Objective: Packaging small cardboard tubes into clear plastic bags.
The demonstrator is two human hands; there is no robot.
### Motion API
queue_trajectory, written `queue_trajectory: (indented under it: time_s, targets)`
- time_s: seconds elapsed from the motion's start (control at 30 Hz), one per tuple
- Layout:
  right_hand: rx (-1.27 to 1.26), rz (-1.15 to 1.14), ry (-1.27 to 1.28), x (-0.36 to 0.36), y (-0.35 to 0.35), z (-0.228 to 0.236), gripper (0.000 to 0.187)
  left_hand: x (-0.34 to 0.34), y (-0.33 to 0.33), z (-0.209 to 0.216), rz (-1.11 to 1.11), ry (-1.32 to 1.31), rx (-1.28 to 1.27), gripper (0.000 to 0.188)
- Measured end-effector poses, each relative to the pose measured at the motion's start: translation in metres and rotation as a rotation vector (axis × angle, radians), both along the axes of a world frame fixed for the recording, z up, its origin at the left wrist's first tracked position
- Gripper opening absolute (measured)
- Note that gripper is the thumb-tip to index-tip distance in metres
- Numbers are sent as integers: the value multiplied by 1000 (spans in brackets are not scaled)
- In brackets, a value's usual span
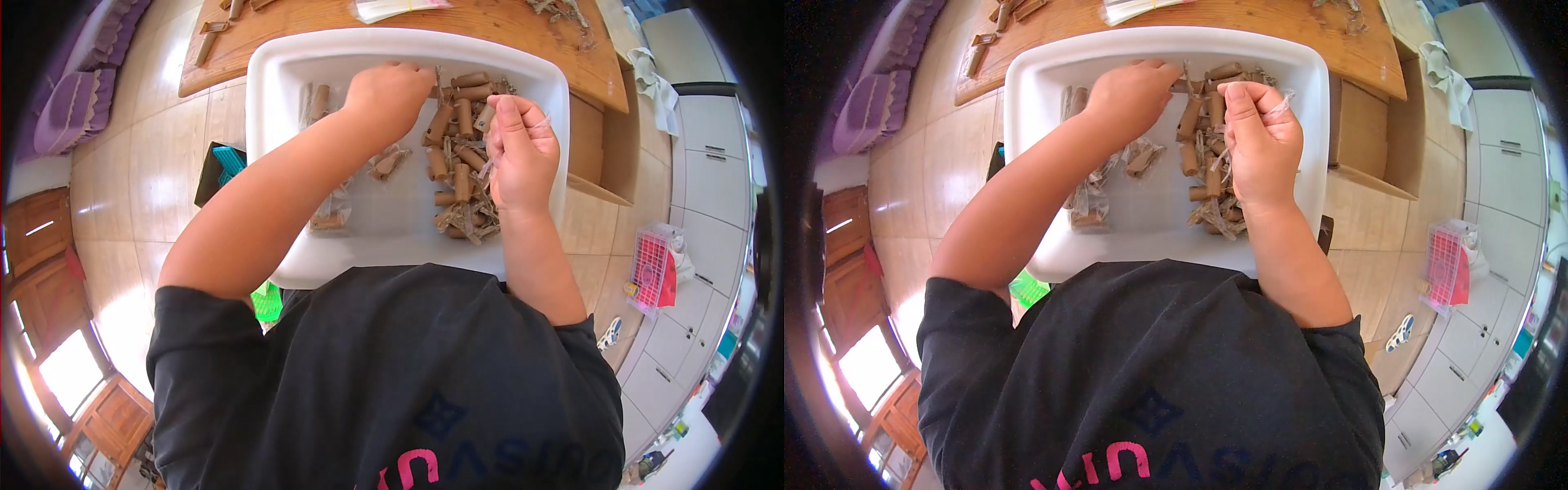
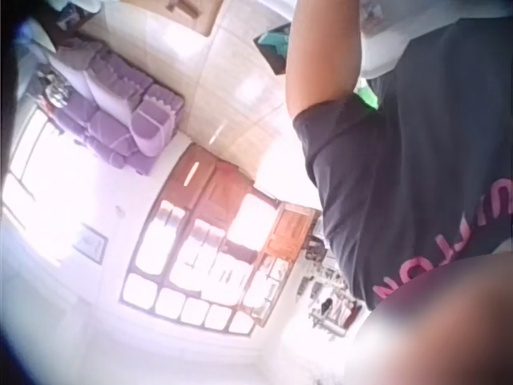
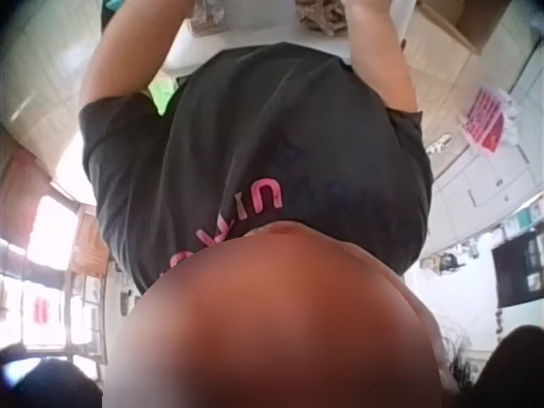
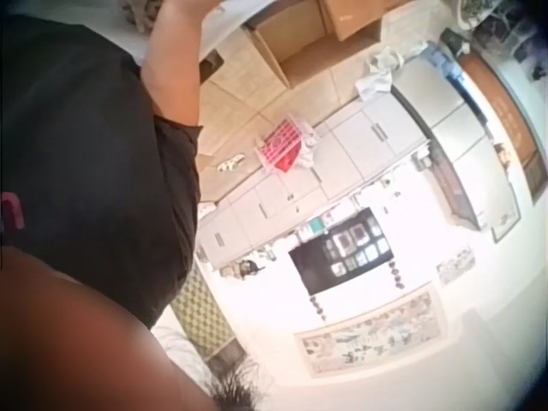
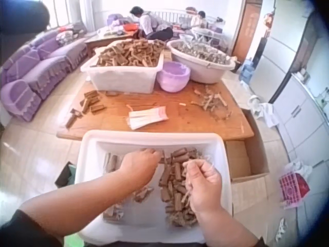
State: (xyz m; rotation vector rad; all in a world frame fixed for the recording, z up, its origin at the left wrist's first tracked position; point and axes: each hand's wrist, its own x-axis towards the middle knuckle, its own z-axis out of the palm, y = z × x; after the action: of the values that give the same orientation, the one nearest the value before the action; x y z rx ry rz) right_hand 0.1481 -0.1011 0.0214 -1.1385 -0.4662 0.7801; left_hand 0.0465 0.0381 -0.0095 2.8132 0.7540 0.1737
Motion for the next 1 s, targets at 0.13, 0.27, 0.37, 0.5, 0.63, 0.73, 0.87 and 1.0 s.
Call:
queue_trajectory:
  time_s: [0.13, 0.27, 0.37, 0.5, 0.63, 0.73, 0.87, 1.0]
  targets:
    - [10, 11, 4, 2, -2, 0, 16, 10, 0, -22, -8, 13, -5, 12]
    - [-3, 5, 1, 5, -5, 1, 14, 3, -5, -10, 81, -82, -104, 16]
    - [-22, 27, -31, 6, -4, -1, 12, -14, -9, 19, 152, -235, -292, 22]
    - [-35, 82, -115, 0, -4, -2, 16, -40, -23, 44, 224, -501, -421, 28]
    - [12, 139, -235, -5, -4, -8, 23, -56, -39, 51, 269, -588, -562, 26]
    - [-13, 234, -437, -8, -5, -7, 27, -62, -46, 53, 305, -631, -871, 23]
    - [-13, 244, -673, -13, -5, -6, 21, -65, -54, 47, 224, -649, -943, 22]
    - [-8, 272, -595, -15, -10, -7, 15, -64, -59, 46, 170, -627, -900, 22]
